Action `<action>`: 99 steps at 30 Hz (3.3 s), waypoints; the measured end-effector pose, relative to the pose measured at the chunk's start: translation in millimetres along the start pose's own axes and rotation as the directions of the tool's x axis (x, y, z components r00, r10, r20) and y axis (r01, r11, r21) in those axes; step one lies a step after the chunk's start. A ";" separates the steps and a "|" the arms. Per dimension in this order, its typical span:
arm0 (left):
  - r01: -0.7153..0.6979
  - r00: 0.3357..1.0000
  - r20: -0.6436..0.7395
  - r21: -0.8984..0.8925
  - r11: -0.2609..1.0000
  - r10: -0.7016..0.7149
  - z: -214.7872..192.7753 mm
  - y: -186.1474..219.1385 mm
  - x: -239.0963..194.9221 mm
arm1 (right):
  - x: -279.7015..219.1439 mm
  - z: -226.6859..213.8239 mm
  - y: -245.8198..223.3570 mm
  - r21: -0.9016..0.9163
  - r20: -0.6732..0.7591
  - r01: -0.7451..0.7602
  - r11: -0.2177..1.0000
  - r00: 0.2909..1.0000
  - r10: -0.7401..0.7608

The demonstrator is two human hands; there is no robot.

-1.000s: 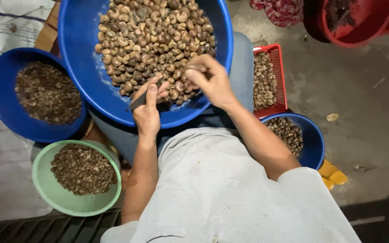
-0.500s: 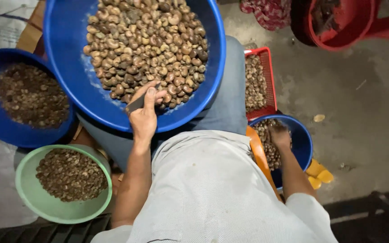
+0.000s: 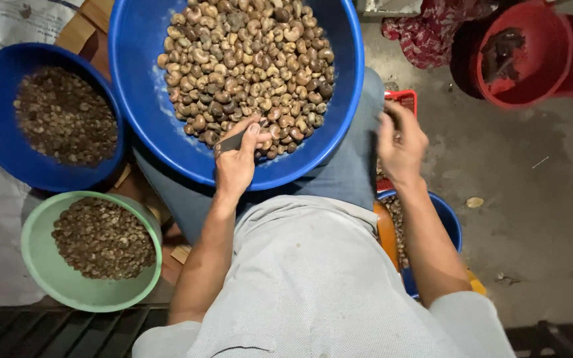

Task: The person sits and uses a small knife to peel the outer skin off raw cashew nuts. They pick up each nut from a large blue basin, scrape the skin, and place the peeled nut into a smaller green basin.

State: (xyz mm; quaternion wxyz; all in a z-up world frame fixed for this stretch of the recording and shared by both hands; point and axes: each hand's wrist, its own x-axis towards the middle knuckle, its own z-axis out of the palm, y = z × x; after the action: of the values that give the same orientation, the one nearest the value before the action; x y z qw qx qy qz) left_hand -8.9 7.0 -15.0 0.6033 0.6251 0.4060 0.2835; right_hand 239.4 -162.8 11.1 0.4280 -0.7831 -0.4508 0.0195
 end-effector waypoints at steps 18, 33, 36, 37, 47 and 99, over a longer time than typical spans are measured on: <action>-0.014 0.999 -0.032 -0.049 0.999 0.012 1.9 -20.5 -1.2 | 74.8 184.5 29.9 -0.348 0.641 0.329 0.878 0.767 -0.033; -0.187 0.978 -0.122 -0.131 0.974 0.171 -1.7 -1.0 -0.5 | 20.7 129.1 -71.4 0.512 0.720 -0.709 0.485 0.662 0.207; -0.203 0.978 -0.079 -0.192 0.960 0.191 -4.5 -0.2 0.6 | 21.9 129.3 -67.8 0.529 0.728 -0.719 0.451 0.658 0.193; -0.198 0.979 -0.081 -0.190 0.962 0.185 -5.2 -1.2 0.9 | 22.3 128.8 -68.6 0.526 0.733 -0.723 0.448 0.653 0.194; -0.246 0.969 -0.075 -0.184 0.952 0.236 -8.0 -9.1 4.2 | 21.7 125.0 -71.5 0.554 0.707 -0.666 0.499 0.693 0.140; -0.273 0.953 -0.172 -0.137 0.952 0.248 -4.2 9.6 -0.6 | 16.5 123.9 -67.4 0.639 0.686 -0.631 0.441 0.726 0.046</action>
State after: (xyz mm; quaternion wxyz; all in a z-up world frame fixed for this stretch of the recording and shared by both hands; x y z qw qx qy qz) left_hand -11.1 9.3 -5.0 0.5755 0.5995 0.3410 0.4394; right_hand 151.1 -54.7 -15.1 0.5780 -0.5044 -0.3105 0.5614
